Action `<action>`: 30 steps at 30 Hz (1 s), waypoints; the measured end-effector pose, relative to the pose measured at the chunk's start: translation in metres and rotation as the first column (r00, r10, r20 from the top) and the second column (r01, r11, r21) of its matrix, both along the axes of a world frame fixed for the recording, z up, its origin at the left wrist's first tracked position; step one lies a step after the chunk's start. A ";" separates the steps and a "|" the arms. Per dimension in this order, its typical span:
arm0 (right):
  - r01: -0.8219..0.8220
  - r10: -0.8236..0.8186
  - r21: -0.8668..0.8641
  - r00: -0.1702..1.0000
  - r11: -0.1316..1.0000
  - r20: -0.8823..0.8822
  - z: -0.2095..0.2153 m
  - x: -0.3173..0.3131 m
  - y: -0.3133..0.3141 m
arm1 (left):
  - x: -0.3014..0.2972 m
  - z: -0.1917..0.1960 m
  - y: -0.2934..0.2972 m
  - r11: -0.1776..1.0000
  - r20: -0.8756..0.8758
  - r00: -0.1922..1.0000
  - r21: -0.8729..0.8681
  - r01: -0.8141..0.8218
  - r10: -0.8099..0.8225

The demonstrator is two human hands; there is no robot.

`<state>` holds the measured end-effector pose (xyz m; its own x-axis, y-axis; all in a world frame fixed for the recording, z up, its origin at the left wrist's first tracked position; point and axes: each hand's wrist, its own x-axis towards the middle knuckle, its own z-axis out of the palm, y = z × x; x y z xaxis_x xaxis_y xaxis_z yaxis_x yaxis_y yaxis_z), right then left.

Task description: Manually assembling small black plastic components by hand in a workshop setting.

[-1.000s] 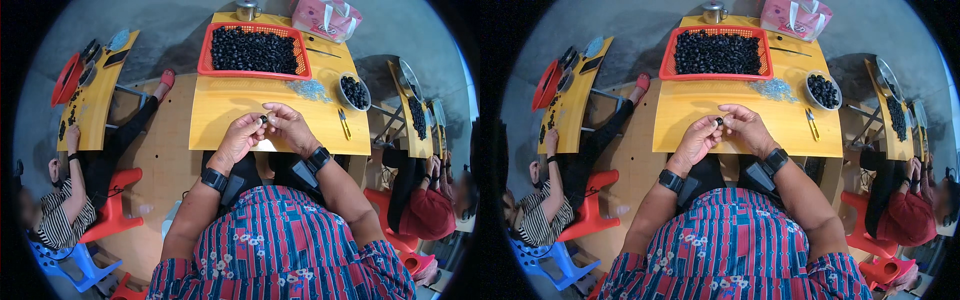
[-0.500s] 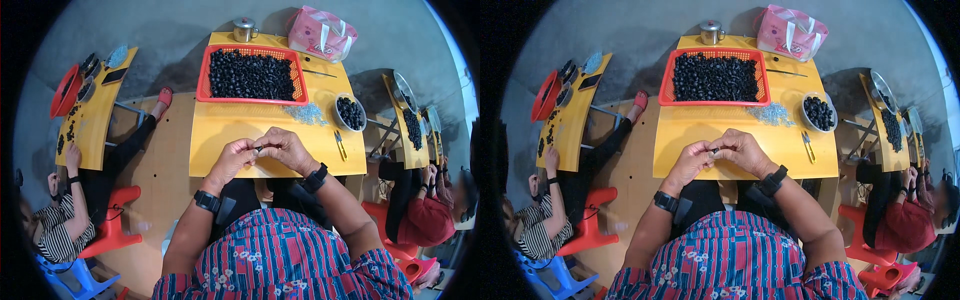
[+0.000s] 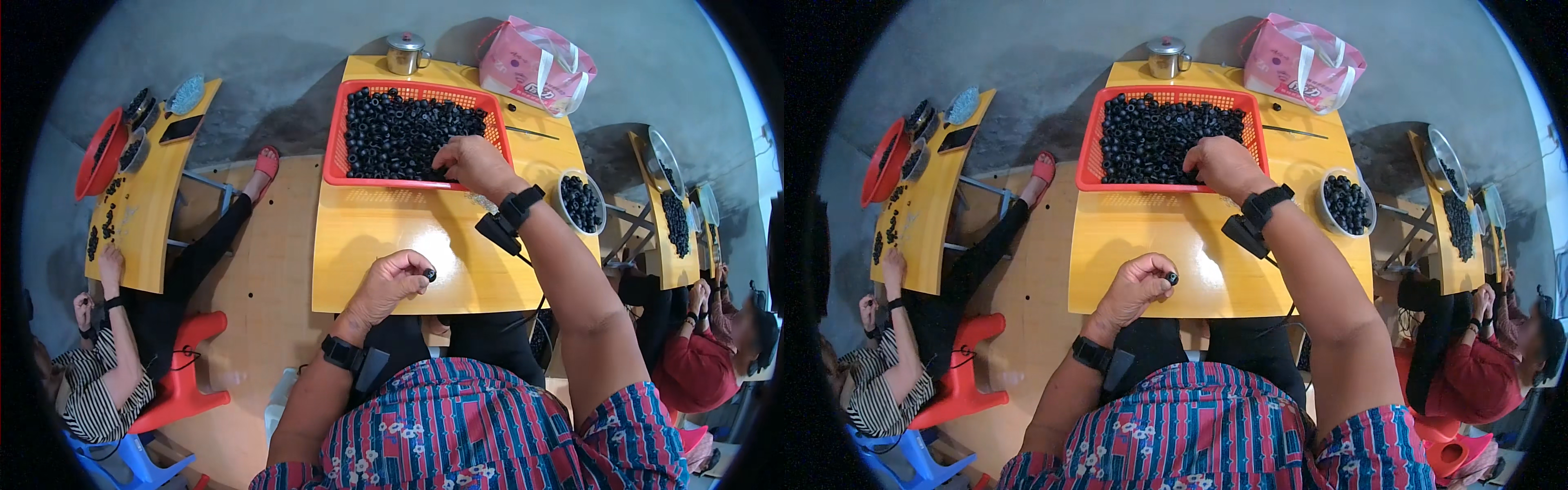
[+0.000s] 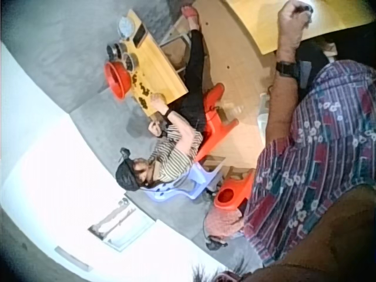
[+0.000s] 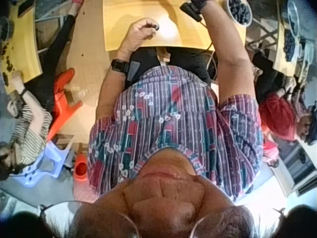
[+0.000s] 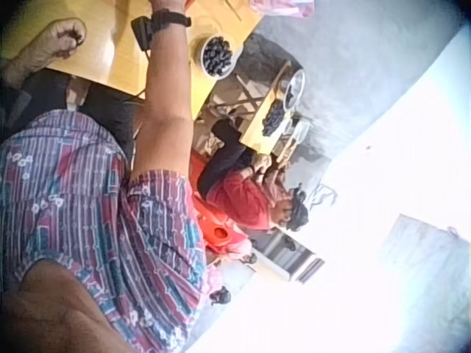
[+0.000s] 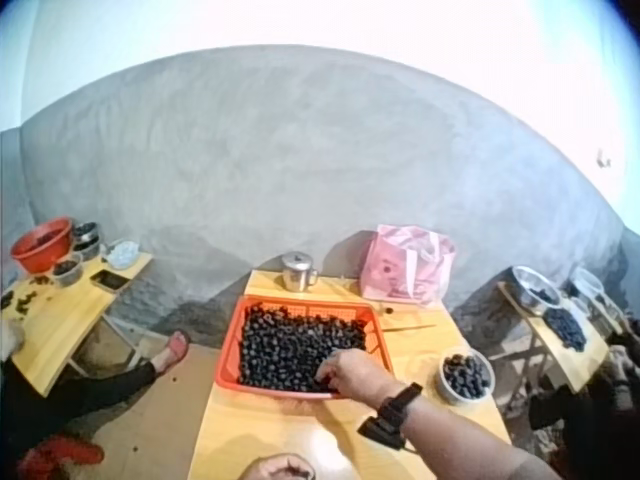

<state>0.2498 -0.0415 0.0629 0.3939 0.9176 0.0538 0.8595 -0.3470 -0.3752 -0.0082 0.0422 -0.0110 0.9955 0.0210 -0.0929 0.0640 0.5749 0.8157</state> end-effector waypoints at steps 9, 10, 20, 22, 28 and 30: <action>-0.024 0.034 -0.145 0.997 0.989 0.067 -0.007 0.010 0.015 | 0.001 0.003 0.001 1.000 -0.004 1.000 0.005 -0.005 0.005; -0.026 0.038 -0.157 0.997 0.987 0.073 -0.008 0.011 0.015 | 0.000 0.004 0.000 1.000 -0.009 1.000 -0.001 -0.006 0.006; -0.056 0.062 -0.078 0.995 0.995 0.072 0.003 0.009 0.014 | 0.001 -0.004 0.002 0.998 -0.038 0.999 -0.061 -0.024 0.022; 0.027 -0.019 0.104 0.997 0.994 -0.077 0.011 0.005 0.000 | 0.002 -0.003 0.001 0.997 -0.043 0.998 -0.066 -0.039 0.036; 0.441 0.052 0.330 0.533 0.835 -0.844 0.027 -0.066 -0.060 | -0.002 -0.015 -0.002 0.988 0.027 0.993 -0.111 -0.109 0.113; 0.528 0.152 0.311 0.322 0.790 -0.934 0.017 -0.086 -0.087 | -0.002 -0.013 -0.005 0.988 0.021 0.991 -0.092 -0.126 0.129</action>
